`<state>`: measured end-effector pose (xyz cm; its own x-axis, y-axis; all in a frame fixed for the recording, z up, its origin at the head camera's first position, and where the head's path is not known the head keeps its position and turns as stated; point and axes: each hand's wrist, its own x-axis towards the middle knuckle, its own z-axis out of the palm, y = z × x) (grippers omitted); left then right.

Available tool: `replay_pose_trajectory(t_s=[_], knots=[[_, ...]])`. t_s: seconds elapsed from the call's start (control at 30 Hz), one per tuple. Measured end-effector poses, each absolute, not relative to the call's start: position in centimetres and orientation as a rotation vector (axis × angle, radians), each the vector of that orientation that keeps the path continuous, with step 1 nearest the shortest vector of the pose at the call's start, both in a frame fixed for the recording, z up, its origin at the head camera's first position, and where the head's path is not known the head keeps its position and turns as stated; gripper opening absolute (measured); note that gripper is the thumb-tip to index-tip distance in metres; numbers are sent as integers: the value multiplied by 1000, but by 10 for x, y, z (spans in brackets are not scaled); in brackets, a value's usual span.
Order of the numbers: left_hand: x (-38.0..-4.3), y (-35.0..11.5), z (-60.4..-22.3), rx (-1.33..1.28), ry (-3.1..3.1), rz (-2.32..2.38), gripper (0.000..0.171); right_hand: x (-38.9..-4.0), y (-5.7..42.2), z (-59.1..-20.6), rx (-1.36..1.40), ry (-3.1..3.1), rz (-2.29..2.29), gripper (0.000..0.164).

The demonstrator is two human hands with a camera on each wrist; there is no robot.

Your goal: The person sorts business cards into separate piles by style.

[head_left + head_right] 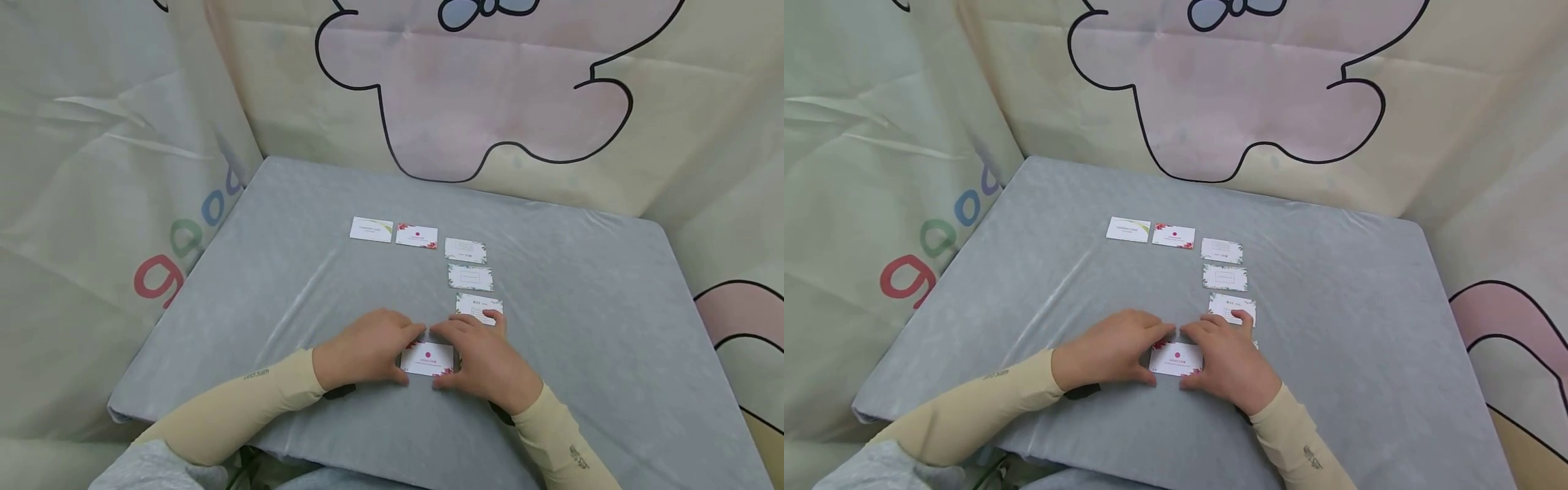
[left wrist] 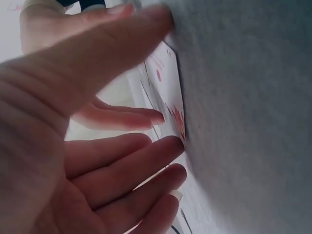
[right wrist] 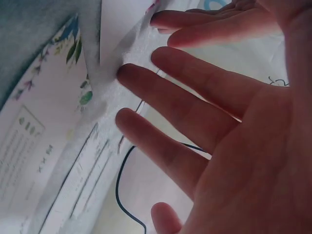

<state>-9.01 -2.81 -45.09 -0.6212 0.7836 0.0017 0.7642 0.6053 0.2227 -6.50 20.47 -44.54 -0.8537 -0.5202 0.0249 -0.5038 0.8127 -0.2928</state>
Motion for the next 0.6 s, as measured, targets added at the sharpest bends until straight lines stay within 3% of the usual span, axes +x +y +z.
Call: replay_pose_trajectory(t_s=[0.1,0.43,0.6], knots=[[-88,-26,-451,1301,2740,271,68,-63,204,-446,-839,2965,-394,68],[-86,-26,-450,1349,2786,278,35,-64,205,-448,-901,3002,-376,61],[-85,-26,-451,1314,2784,289,48,-65,205,-448,-895,3007,-372,60]])
